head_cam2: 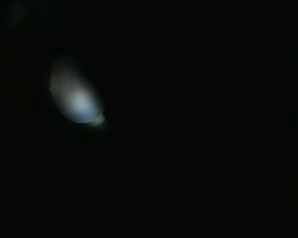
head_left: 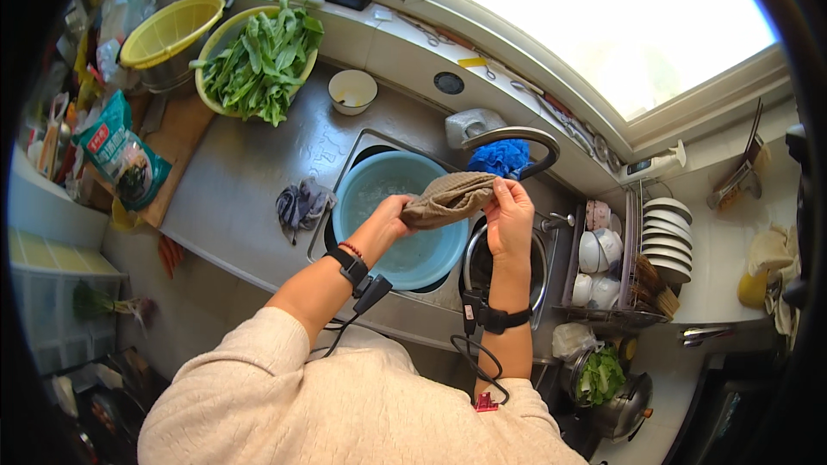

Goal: The person scrubs a black countertop with a steel wool pad, then rinses the pad in a basin of water at the sink. They return to the countertop and continue scrubbing, then wipe the surface with a cloth.

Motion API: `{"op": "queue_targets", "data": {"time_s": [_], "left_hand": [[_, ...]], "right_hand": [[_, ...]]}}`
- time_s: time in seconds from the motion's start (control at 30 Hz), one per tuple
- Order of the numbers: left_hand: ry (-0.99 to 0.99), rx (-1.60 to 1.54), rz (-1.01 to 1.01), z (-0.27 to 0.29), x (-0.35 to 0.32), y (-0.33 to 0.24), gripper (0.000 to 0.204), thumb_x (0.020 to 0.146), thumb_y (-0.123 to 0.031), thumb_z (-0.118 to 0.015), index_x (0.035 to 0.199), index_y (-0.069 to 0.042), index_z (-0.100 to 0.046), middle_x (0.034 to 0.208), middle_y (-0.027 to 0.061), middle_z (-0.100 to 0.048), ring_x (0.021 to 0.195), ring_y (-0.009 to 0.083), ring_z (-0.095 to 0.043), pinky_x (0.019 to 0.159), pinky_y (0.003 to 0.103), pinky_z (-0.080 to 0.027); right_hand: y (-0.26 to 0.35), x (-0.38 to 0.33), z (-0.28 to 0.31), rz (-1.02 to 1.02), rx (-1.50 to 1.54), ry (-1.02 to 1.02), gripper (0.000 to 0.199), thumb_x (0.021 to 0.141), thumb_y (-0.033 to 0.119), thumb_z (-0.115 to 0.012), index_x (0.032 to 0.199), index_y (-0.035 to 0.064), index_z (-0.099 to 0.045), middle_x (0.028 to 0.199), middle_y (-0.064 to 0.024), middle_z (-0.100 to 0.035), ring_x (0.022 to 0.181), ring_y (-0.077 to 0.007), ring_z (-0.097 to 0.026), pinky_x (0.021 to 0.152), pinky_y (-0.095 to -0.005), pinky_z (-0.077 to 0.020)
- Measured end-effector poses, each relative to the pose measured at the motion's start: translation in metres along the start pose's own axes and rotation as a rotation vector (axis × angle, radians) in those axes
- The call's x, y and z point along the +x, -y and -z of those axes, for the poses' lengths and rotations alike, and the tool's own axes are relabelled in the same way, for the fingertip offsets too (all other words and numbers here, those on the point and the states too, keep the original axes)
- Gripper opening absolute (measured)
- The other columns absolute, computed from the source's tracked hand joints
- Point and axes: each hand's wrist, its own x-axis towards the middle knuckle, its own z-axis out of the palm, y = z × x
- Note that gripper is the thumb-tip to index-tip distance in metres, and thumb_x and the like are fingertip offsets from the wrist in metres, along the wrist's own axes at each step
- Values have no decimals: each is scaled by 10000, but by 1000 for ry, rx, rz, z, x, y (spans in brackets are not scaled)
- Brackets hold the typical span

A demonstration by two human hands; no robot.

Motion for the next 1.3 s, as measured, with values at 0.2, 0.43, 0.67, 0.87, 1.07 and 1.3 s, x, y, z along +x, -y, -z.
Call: {"op": "queue_targets", "data": {"time_s": [0.2, 0.43, 0.67, 0.87, 1.07, 1.3], "left_hand": [[-138, 113, -15, -11, -32, 8, 159, 793, -153, -580, 891, -43, -642, 1205, 220, -629, 1199, 446, -533, 1063, 724, -262], [124, 143, 11, -26, -48, 8, 484, 964, -310, -441, 1271, 43, -563, 1385, 231, -550, 1296, 424, -504, 1138, 618, -303], [-135, 413, 179, -40, -83, 6, 607, 975, -607, -504, 1310, -114, -617, 1321, 123, -624, 1237, 277, -577, 1068, 520, -423], [-121, 1160, -16, -13, -69, 9, 561, 853, -438, -788, 1185, -7, -651, 1094, 86, -696, 951, 202, -685, 782, 364, -566], [-80, 1615, 47, -25, -91, -1, 435, 752, -317, -876, 955, 33, -717, 860, 45, -683, 747, 136, -604, 643, 294, -472], [-258, 1479, 159, -29, -87, -17, 468, 809, -155, -683, 1245, -6, -598, 1098, 152, -673, 1043, 294, -653, 852, 453, -540]], "right_hand": [[-119, 29, 85, -179, -494, -134, 159, 920, 170, -700, 801, 94, -628, 736, 33, -571, 658, -83, -506, 603, -271, -414], [-189, -8, 73, -830, 530, 166, 864, 874, 798, -400, 1453, 162, -481, 1513, -109, -463, 1395, -373, -414, 1092, -670, -333], [-227, -3, 57, -388, 595, -48, 503, 939, 405, -665, 1322, 113, -520, 1225, -105, -634, 1127, -301, -630, 936, -468, -548], [-252, 14, 60, -222, -145, -296, 651, 743, 29, -799, 1314, 102, -496, 1171, -116, -630, 1099, -308, -634, 909, -438, -557], [-227, 22, 37, -413, -1128, 60, 531, 806, 146, -681, 1297, -1, -543, 1221, -302, -630, 1255, -480, -508, 1059, -486, -426], [-178, 10, 25, -394, -241, -96, 813, 828, 300, -785, 1458, -22, -382, 1357, -238, -540, 1178, -343, -574, 1019, -391, -470]]}}
